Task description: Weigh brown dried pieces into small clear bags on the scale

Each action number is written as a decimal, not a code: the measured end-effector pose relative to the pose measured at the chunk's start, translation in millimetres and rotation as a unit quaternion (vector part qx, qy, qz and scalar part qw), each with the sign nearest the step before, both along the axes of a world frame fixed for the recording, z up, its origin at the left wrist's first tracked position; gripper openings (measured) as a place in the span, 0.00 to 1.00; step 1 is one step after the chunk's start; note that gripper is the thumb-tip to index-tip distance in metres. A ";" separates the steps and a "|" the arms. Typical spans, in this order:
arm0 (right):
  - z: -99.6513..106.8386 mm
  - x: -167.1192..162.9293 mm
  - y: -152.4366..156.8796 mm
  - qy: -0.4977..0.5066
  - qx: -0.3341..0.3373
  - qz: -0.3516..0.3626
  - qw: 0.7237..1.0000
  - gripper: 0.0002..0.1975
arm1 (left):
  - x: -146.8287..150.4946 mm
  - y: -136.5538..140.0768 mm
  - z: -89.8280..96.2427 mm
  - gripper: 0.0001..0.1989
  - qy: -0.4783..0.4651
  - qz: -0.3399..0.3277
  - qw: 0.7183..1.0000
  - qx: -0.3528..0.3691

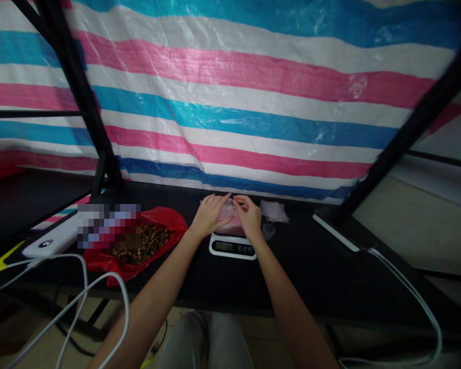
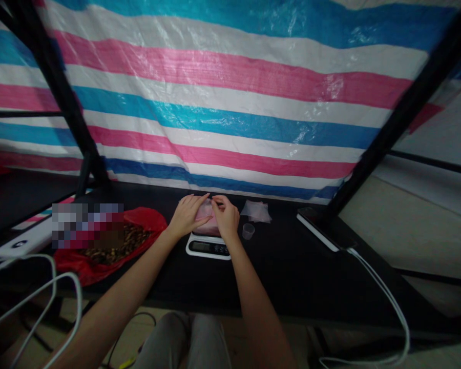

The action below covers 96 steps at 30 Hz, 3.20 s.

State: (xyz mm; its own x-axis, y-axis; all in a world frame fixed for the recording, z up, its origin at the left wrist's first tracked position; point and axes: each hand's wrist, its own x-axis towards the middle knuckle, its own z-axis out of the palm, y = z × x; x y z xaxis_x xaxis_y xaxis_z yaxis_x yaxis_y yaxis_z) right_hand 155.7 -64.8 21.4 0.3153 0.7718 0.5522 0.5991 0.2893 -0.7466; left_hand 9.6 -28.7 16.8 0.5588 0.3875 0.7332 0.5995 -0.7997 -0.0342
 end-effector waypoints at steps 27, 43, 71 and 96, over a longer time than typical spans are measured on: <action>7.8 3.3 -5.5 -0.077 -0.066 0.042 0.994 0.08 | 2.2 0.4 -2.0 0.24 0.010 -0.014 0.993 -0.114; 10.7 21.7 -9.7 -0.129 -0.167 -0.086 0.974 0.09 | -0.4 0.9 -0.7 0.22 0.017 -0.056 0.979 -0.196; -18.8 112.6 -41.1 -0.168 -0.213 -0.113 0.956 0.25 | -5.4 11.4 -2.7 0.17 -0.054 -0.009 0.983 -0.173; -30.9 107.9 -55.7 -0.078 -0.160 -0.066 0.982 0.23 | -7.9 6.8 -4.7 0.15 -0.044 -0.010 0.987 -0.151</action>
State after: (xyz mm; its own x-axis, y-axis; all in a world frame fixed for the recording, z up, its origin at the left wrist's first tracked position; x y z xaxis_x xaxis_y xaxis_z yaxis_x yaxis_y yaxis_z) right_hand 263.6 -120.5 -9.5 0.3550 0.8719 0.3374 0.7298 -0.0329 -0.6829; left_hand 1.7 -21.8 12.1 0.5082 0.5857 0.6314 0.5734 -0.7772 0.2594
